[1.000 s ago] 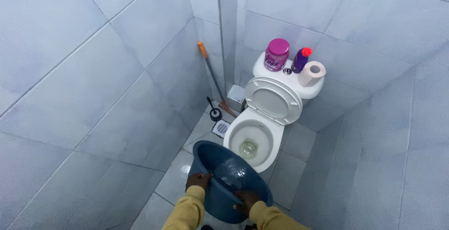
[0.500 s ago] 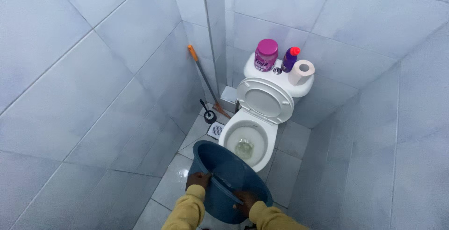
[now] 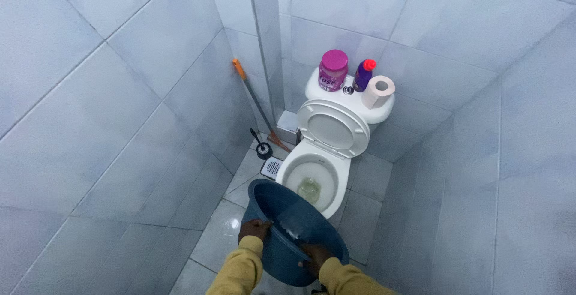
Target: The person scrubs the inside of a toilet bowl using a long-handled brush.
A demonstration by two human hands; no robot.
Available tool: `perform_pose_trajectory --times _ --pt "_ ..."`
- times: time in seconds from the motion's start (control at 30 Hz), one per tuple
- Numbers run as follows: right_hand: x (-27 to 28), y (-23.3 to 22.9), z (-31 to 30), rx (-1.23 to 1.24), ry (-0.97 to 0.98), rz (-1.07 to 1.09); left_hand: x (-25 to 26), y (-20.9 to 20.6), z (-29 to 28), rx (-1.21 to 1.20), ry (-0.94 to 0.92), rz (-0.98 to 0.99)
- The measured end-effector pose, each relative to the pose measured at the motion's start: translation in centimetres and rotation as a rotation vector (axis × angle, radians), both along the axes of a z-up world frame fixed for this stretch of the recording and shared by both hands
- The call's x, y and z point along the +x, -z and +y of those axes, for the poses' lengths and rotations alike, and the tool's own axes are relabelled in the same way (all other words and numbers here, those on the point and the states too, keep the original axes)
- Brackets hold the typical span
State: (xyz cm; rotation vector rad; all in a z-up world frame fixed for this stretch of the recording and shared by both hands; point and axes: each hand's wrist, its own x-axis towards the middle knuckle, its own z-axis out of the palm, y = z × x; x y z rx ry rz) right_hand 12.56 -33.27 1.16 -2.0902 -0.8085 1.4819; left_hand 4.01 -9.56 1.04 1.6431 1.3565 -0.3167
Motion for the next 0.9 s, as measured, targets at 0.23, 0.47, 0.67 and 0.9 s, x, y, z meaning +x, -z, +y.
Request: perform_pose_trajectory --times 0.23,0.47,0.67,0.9 --pt "-0.1 2.8 -0.8 0.060 0.073 -0.034 0.8 -1.7 -0.4 0.011 0.016 0.011" --pt "0.5 2.3 -0.8 0.034 0.035 -0.089 2.0 -1.2 -0.8 0.035 0.031 0.026" --pt "0.8 1.2 -1.2 0.093 0.119 0.012 2.2 0.9 -0.5 0.066 0.081 -0.033" --pt "1.0 -0.7 -0.7 -0.068 0.153 0.009 2.3 -0.4 -1.1 0.044 0.007 -0.036"
